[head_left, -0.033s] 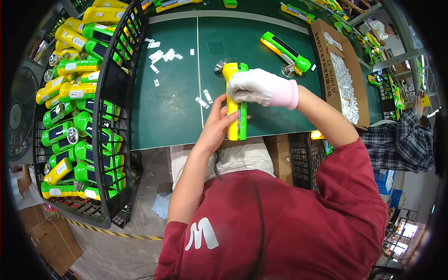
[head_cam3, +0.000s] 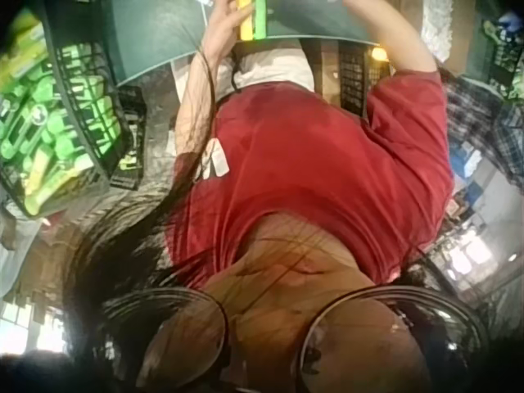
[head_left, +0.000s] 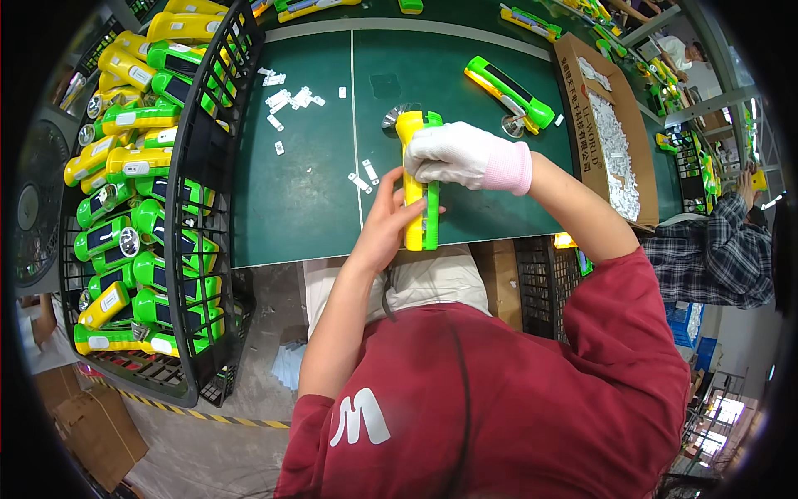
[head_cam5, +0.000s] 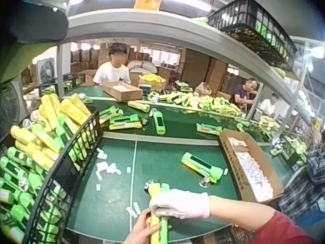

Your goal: The person assembles flashlights by taking flashlight bodies, retrieving plastic switch covers from a box, and snapping the switch covers into the flashlight casings by hand.

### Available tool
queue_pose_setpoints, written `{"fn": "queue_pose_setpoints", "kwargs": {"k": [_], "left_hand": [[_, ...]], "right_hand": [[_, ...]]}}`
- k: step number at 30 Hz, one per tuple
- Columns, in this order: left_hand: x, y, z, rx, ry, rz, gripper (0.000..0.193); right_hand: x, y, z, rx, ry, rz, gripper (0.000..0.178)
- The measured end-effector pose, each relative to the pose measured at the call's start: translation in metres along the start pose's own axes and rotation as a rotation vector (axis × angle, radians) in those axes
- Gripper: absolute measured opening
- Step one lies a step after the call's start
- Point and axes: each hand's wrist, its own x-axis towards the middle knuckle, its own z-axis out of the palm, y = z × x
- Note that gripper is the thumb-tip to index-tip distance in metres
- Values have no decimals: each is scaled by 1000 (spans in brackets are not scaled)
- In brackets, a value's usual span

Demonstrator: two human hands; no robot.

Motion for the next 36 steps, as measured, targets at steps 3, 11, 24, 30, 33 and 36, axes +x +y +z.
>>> {"fn": "queue_pose_setpoints", "kwargs": {"k": [3,11,24,30,33,36], "left_hand": [[-3,-7,2,317,79,82,60],[1,-2,1,145,34,72,60],[-2,-6,16,277,159,80,37],[-2,-5,20,354,144,48,32],[-4,-6,21,327,129,21,32],[-5,-8,19,362,110,27,31]], "right_hand": [[4,0,2,16,14,-75,13],[7,2,5,-239,177,-42,31],[-14,-18,10,-421,492,141,52],[-14,-3,-1,215,298,361,31],[-16,4,5,452,269,332,28],[-17,11,15,598,329,259,27]]}}
